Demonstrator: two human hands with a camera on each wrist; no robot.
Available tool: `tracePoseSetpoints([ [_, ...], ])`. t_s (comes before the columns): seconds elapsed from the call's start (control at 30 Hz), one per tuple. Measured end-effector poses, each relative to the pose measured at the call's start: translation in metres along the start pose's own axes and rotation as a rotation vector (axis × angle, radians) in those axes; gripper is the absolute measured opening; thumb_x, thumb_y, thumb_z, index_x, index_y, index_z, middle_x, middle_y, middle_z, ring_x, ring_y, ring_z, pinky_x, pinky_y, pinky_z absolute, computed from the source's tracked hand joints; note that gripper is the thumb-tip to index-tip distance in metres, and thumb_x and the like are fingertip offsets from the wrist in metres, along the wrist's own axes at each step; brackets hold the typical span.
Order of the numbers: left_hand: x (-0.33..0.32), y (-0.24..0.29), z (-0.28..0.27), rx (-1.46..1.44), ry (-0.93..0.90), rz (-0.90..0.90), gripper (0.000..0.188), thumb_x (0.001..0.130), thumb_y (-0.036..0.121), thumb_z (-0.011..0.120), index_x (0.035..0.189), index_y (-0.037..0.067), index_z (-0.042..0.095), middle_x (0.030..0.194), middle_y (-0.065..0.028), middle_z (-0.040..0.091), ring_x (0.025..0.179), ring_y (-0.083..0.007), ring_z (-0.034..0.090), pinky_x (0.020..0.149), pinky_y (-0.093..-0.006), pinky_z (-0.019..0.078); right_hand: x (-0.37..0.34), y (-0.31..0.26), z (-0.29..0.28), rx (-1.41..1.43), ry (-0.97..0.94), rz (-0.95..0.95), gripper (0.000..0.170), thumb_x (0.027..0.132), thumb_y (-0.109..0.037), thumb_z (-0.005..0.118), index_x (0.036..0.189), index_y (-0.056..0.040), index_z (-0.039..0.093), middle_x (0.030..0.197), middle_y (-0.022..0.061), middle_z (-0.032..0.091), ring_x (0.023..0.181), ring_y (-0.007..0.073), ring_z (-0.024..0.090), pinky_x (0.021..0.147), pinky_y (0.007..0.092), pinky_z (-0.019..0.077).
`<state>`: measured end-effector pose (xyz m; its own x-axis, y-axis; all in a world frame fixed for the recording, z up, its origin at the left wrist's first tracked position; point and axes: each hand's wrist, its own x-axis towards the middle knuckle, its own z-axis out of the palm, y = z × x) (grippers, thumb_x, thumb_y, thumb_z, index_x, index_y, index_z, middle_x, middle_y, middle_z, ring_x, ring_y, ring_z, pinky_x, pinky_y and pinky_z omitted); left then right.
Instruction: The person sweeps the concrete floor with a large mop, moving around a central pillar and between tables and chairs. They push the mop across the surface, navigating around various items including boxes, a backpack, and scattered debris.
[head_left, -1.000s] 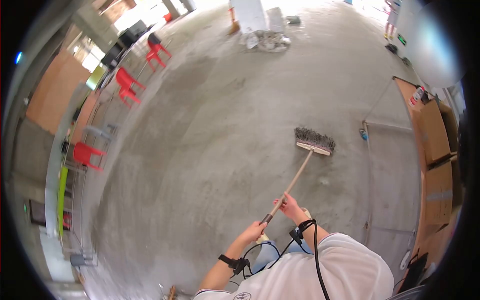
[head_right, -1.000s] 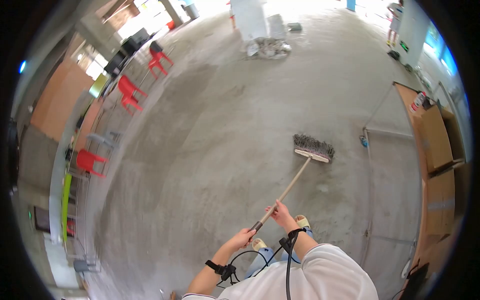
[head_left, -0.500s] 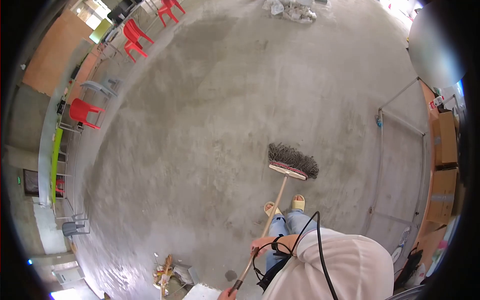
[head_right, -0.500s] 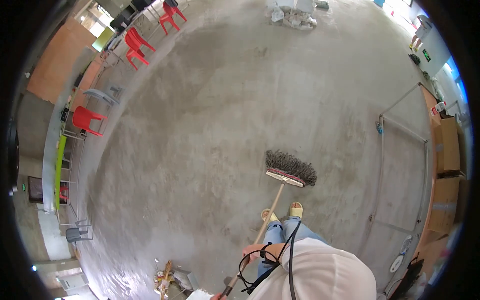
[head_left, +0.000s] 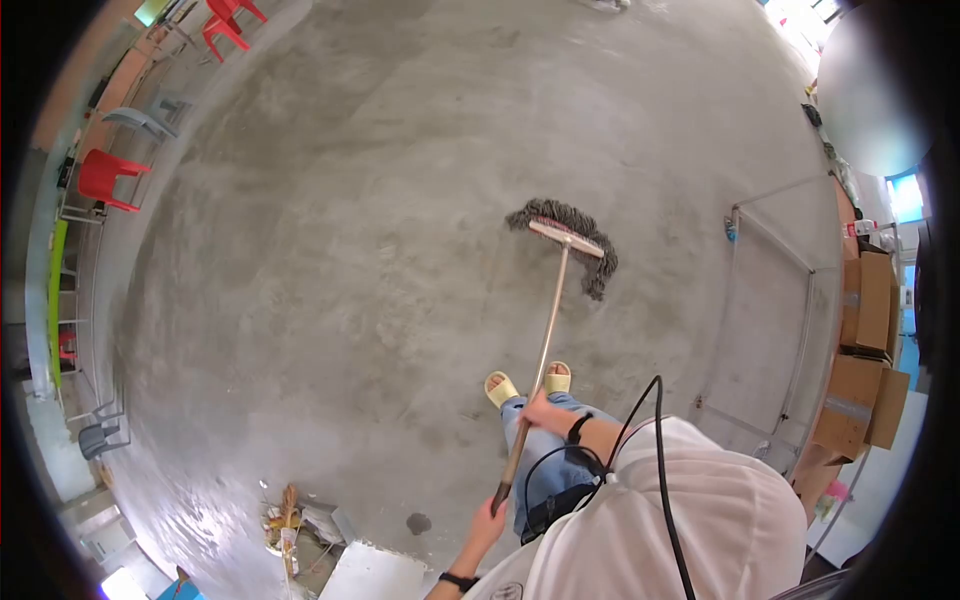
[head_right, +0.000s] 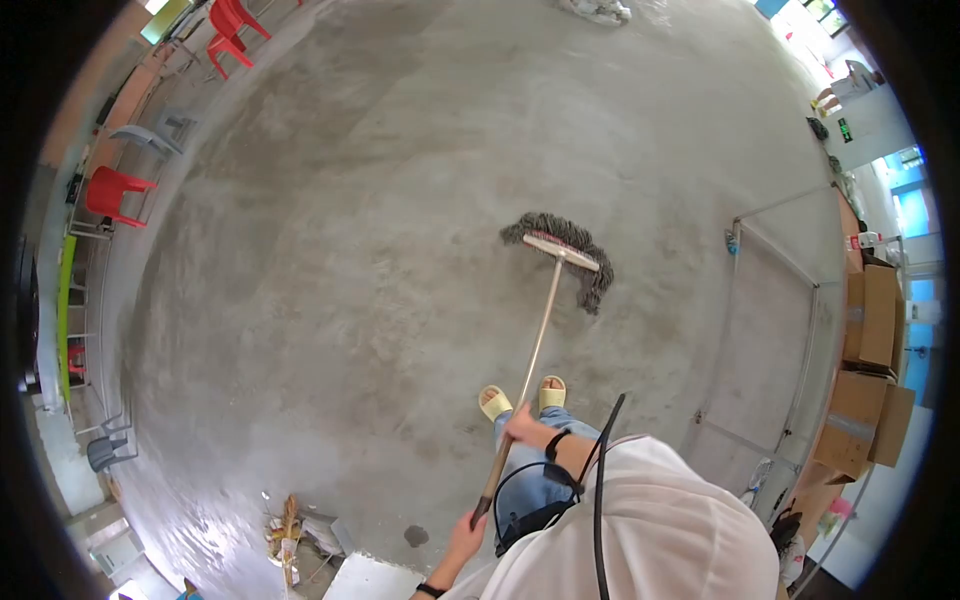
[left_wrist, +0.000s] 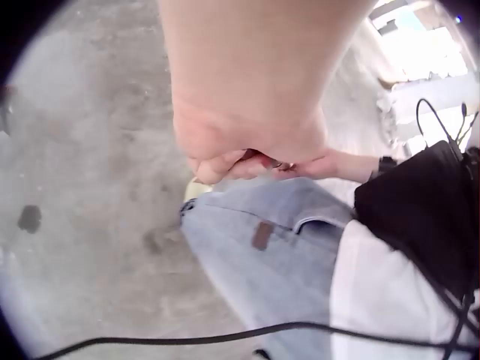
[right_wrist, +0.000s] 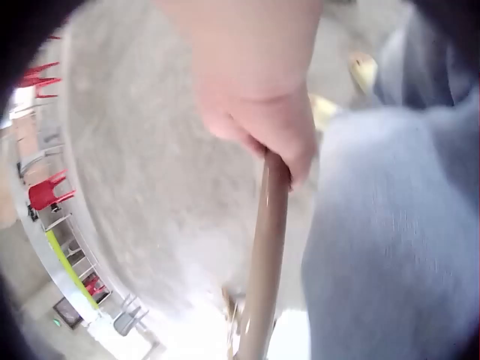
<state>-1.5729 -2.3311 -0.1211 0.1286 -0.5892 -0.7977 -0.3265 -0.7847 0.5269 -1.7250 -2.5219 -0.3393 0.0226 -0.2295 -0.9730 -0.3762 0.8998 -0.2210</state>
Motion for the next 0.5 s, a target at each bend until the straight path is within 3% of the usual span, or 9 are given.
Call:
tracePoseSetpoints([
  [0.03, 0.025, 0.026, 0.007, -0.023, 0.008, 0.042, 0.033, 0.086, 0.031, 0.053, 0.098, 0.001, 0.058, 0.075, -0.0181, 0.060, 0.069, -0.0338, 0.059, 0.063, -0.0385, 0.0456, 0.012, -0.020, -0.026, 0.140, 0.019, -0.060, 0.116, 0.063, 0.011, 0.062, 0.137, -0.0249, -0.020, 0.083, 0.0146, 0.052, 0.057, 0.0244, 0.058, 0.043, 0.0358, 0.0469],
  [0.07, 0.053, 0.046, 0.018, -0.049, 0.017, 0.088, 0.034, 0.086, 0.033, 0.053, 0.098, 0.001, 0.058, 0.075, -0.0182, 0.060, 0.069, -0.0339, 0.059, 0.063, -0.0388, 0.0455, -0.039, -0.082, -0.057, 0.097, -0.041, -0.033, 0.116, 0.068, 0.008, 0.060, 0.135, -0.0286, -0.028, 0.082, 0.0142, 0.052, 0.053, 0.0226, 0.057, 0.042, 0.0346, 0.0459],
  [0.2, 0.159, 0.141, 0.045, -0.199, -0.161, 0.108, 0.038, 0.086, 0.035, 0.052, 0.092, -0.003, 0.056, 0.070, -0.0194, 0.059, 0.071, -0.0361, 0.058, 0.065, -0.0412, 0.0449, -0.044, -0.163, -0.124, 0.144, 0.037, -0.215, 0.108, 0.073, 0.004, 0.057, 0.135, -0.0284, -0.026, 0.081, 0.0137, 0.052, 0.051, 0.0214, 0.055, 0.040, 0.0345, 0.0442],
  [0.27, 0.201, 0.199, 0.060, -0.163, -0.149, 0.152, 0.036, 0.087, 0.034, 0.051, 0.087, -0.002, 0.055, 0.064, -0.0145, 0.058, 0.057, -0.0295, 0.057, 0.054, -0.0390, 0.0448, -0.044, -0.193, -0.147, 0.370, 0.026, -0.199, 0.102, 0.078, 0.000, 0.053, 0.135, -0.0263, -0.027, 0.077, 0.0135, 0.050, 0.049, 0.0216, 0.053, 0.039, 0.0352, 0.0436],
  [0.3, 0.211, 0.237, 0.061, -0.145, -0.154, 0.164, 0.036, 0.087, 0.034, 0.051, 0.087, -0.002, 0.055, 0.064, -0.0145, 0.058, 0.057, -0.0295, 0.057, 0.054, -0.0390, 0.0448, -0.040, -0.208, -0.165, 0.390, 0.028, -0.209, 0.102, 0.078, 0.000, 0.053, 0.135, -0.0263, -0.027, 0.077, 0.0135, 0.050, 0.049, 0.0216, 0.053, 0.039, 0.0352, 0.0436],
  [0.37, 0.214, 0.310, 0.064, -0.310, -0.284, -0.014, 0.032, 0.089, 0.034, 0.050, 0.082, 0.002, 0.052, 0.057, -0.0066, 0.052, 0.042, -0.0184, 0.050, 0.038, -0.0332, 0.0386, -0.028, -0.234, -0.204, 0.406, 0.129, -0.313, 0.098, 0.079, -0.002, 0.050, 0.136, -0.0248, -0.026, 0.077, 0.0136, 0.048, 0.048, 0.0223, 0.050, 0.041, 0.0372, 0.0455],
  [0.5, 0.248, 0.410, 0.104, -0.331, -0.283, -0.029, 0.030, 0.090, 0.034, 0.048, 0.079, 0.006, 0.048, 0.054, -0.0013, 0.046, 0.035, -0.0106, 0.042, 0.030, -0.0272, 0.0300, -0.013, -0.291, -0.293, 0.429, 0.108, -0.336, 0.094, 0.080, -0.003, 0.048, 0.137, -0.0243, -0.024, 0.076, 0.0130, 0.047, 0.049, 0.0225, 0.049, 0.042, 0.0374, 0.0461],
])
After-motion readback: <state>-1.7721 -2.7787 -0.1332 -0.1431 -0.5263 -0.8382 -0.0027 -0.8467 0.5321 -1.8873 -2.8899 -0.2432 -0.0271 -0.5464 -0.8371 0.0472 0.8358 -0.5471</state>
